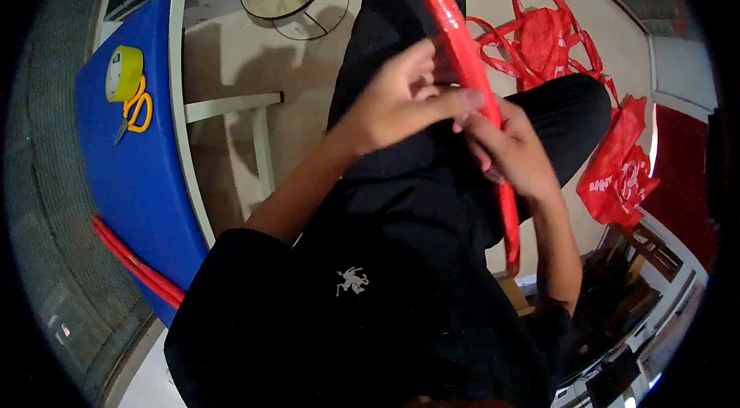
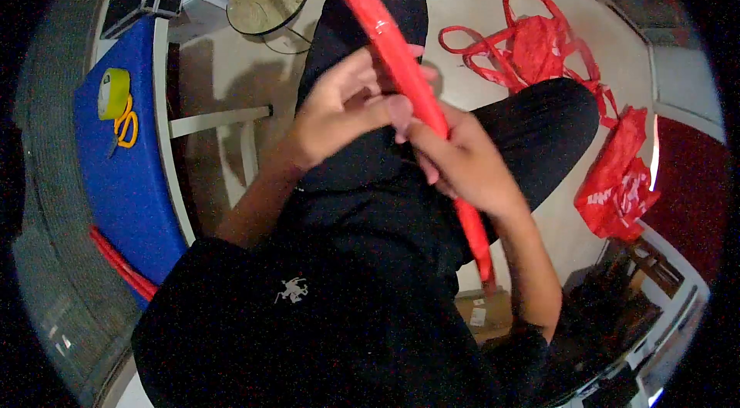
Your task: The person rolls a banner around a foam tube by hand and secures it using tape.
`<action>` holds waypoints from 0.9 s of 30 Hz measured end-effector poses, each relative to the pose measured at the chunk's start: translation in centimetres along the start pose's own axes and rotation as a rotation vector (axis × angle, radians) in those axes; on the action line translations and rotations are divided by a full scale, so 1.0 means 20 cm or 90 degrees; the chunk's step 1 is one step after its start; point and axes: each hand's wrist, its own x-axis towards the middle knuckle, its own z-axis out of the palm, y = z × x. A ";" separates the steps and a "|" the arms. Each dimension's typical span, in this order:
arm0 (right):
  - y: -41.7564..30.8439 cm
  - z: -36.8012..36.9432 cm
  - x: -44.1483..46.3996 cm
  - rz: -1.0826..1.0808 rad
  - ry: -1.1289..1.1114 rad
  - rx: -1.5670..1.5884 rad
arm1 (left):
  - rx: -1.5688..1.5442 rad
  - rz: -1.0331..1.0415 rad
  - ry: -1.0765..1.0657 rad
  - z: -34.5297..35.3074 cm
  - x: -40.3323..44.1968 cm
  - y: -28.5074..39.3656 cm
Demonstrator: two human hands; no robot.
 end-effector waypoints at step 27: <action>0.13 0.28 0.00 -0.252 0.385 -0.399 | -0.260 0.018 0.103 0.13 0.11 0.00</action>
